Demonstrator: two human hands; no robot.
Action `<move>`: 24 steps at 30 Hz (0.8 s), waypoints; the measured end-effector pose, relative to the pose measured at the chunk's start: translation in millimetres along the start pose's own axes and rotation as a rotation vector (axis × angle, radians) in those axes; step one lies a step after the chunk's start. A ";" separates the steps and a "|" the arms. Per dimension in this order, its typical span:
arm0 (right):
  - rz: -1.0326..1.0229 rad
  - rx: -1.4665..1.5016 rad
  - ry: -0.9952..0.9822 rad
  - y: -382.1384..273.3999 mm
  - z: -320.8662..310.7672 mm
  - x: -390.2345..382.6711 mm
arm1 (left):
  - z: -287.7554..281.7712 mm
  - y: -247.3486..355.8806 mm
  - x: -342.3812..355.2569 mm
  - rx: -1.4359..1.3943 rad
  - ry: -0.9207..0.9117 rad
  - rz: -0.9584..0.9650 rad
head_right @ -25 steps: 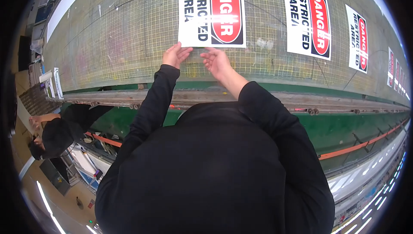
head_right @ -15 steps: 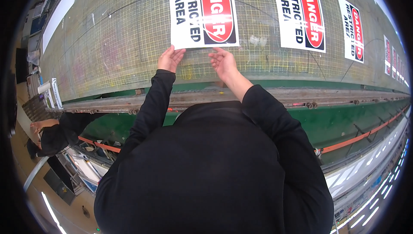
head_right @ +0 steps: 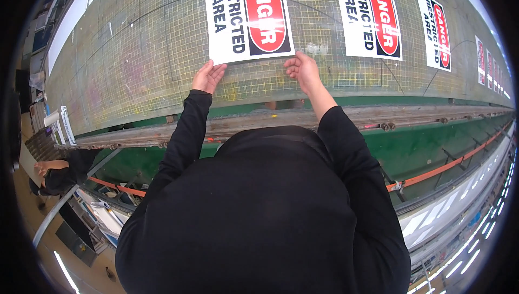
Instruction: Placing 'Danger Restricted Area' signs onto a large production machine bed.
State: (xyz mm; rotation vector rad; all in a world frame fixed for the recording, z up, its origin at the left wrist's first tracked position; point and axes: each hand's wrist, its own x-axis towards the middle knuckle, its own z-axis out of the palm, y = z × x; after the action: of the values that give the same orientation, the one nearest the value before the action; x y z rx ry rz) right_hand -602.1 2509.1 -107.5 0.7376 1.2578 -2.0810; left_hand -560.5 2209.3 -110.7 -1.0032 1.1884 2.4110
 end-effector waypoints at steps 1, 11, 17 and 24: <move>-0.022 -0.110 0.004 -2.3 0.6 0.5 | -1.4 0.2 1.6 -0.002 -0.003 0.005; -0.312 -0.352 0.092 -3.5 16.6 2.3 | -2.8 1.1 4.7 0.081 -0.010 -0.025; -0.453 -0.408 0.082 -14.3 28.1 -2.3 | -0.7 1.8 3.5 0.089 0.010 -0.034; -0.495 -0.472 0.077 -24.3 34.0 -9.2 | 0.6 0.2 1.0 0.079 0.027 0.002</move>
State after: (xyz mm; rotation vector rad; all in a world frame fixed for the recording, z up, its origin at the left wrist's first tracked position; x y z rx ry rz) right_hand -618.7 2489.4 -73.4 0.3110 2.0415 -1.9948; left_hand -561.5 2209.6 -111.0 -1.0141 1.2838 2.3392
